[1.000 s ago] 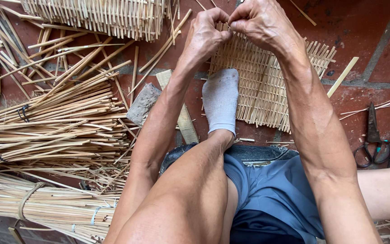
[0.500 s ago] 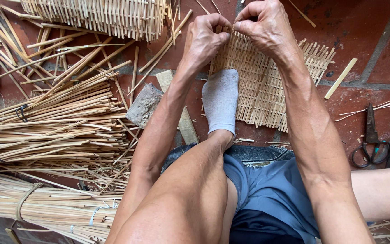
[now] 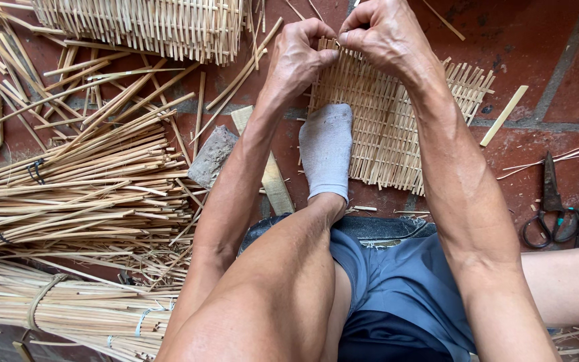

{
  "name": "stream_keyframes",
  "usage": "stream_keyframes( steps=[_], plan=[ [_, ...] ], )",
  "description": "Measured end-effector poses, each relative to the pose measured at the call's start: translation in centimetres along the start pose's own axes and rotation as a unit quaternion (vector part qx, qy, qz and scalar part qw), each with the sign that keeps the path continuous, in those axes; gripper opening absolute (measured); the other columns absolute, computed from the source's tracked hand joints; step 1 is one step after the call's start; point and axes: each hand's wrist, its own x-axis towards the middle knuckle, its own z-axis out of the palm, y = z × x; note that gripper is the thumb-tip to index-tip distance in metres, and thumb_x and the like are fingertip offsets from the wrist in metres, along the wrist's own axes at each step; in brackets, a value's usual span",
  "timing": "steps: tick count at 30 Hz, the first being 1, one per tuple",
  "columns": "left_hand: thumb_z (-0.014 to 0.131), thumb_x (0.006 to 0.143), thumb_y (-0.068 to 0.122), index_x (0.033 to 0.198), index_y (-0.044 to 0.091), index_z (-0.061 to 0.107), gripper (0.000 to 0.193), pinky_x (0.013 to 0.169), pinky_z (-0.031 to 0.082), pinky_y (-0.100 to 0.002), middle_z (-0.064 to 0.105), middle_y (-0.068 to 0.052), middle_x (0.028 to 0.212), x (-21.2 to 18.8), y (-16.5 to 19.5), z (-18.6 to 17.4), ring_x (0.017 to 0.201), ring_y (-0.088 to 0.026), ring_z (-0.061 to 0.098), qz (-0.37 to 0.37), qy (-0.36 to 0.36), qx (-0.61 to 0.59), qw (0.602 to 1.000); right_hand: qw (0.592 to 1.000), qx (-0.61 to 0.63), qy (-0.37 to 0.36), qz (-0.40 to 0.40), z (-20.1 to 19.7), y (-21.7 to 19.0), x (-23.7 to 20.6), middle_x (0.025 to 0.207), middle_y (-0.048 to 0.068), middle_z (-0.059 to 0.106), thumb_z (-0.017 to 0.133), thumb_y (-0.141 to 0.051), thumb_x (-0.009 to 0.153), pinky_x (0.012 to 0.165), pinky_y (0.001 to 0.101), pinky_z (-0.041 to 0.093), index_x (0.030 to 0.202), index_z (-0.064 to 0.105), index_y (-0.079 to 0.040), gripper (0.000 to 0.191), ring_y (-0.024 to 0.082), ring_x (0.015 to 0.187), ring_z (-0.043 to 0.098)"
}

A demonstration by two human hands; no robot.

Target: The person weaves thin bamboo strips into a small mat, then applies glue to a cardboard square using a roller and presses the mat onto it. The person repeats this process with another mat, stacking the finished units.

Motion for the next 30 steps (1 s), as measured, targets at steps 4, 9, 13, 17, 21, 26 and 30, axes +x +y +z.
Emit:
stream_keyframes(
  steps=[4,9,13,17,21,26,30],
  plan=[
    [0.086,0.079,0.011,0.103,0.007,0.077,0.026,0.069,0.061,-0.028,0.080,-0.003,0.087,0.5,0.0,0.0,0.076,-0.009,0.073,0.002,-0.001,0.012,1.000,0.990,-0.103,0.002,-0.092,-0.2,-0.2,-0.3,0.086,0.004,0.071,0.080,-0.014,0.093,0.070,0.0359,0.052,0.098,0.082,-0.008,0.008,0.017,0.078,0.066],
    [0.087,0.074,0.006,0.104,0.005,0.077,0.031,0.070,0.060,-0.028,0.079,-0.004,0.090,0.4,-0.5,-0.1,0.079,-0.009,0.073,0.048,0.013,0.001,0.999,0.973,-0.109,-0.010,-0.205,-0.2,-0.1,0.0,0.087,0.005,0.067,0.081,-0.016,0.097,0.075,0.0372,0.051,0.094,0.080,-0.007,0.009,0.020,0.085,0.064],
    [0.082,0.080,0.002,0.099,0.006,0.079,0.020,0.069,0.062,-0.029,0.078,-0.003,0.084,0.7,-0.7,-0.2,0.074,-0.009,0.070,-0.030,-0.033,-0.042,0.998,0.973,-0.108,-0.015,-0.204,0.0,-0.5,0.6,0.091,0.005,0.069,0.080,-0.014,0.097,0.077,0.0364,0.052,0.097,0.080,-0.008,0.007,0.020,0.087,0.065],
    [0.080,0.080,0.004,0.093,0.009,0.079,0.014,0.069,0.064,-0.027,0.078,0.001,0.081,0.6,-0.8,-0.1,0.072,-0.007,0.071,-0.052,-0.026,-0.041,0.997,0.984,-0.094,-0.010,-0.153,0.5,-0.4,0.2,0.087,0.006,0.075,0.079,-0.013,0.098,0.071,0.0331,0.056,0.100,0.082,-0.008,0.006,0.018,0.076,0.070],
    [0.078,0.082,0.005,0.090,0.011,0.077,0.010,0.069,0.066,-0.028,0.079,0.001,0.080,0.2,-0.6,0.1,0.072,-0.007,0.073,-0.018,-0.014,-0.042,0.999,0.991,-0.046,0.032,-0.119,0.8,-0.3,-0.6,0.090,0.009,0.078,0.073,-0.004,0.093,0.070,0.0304,0.061,0.104,0.082,-0.005,0.014,0.016,0.076,0.075],
    [0.076,0.083,0.003,0.091,0.010,0.077,0.010,0.066,0.066,-0.030,0.079,-0.002,0.082,-0.4,-0.8,0.1,0.072,-0.010,0.073,0.007,0.007,-0.007,1.000,0.993,-0.006,0.053,-0.108,1.3,0.0,-0.7,0.090,0.010,0.078,0.077,-0.006,0.092,0.071,0.0319,0.061,0.104,0.080,-0.003,0.013,0.016,0.079,0.074],
    [0.077,0.081,0.004,0.093,0.009,0.078,0.013,0.066,0.065,-0.029,0.079,-0.003,0.084,-0.1,-1.2,0.3,0.074,-0.011,0.075,0.058,0.029,0.040,0.997,0.993,-0.016,0.045,-0.109,1.2,0.2,-0.4,0.091,0.009,0.078,0.076,-0.005,0.092,0.072,0.0321,0.061,0.106,0.081,-0.004,0.015,0.015,0.079,0.074]
  ],
)
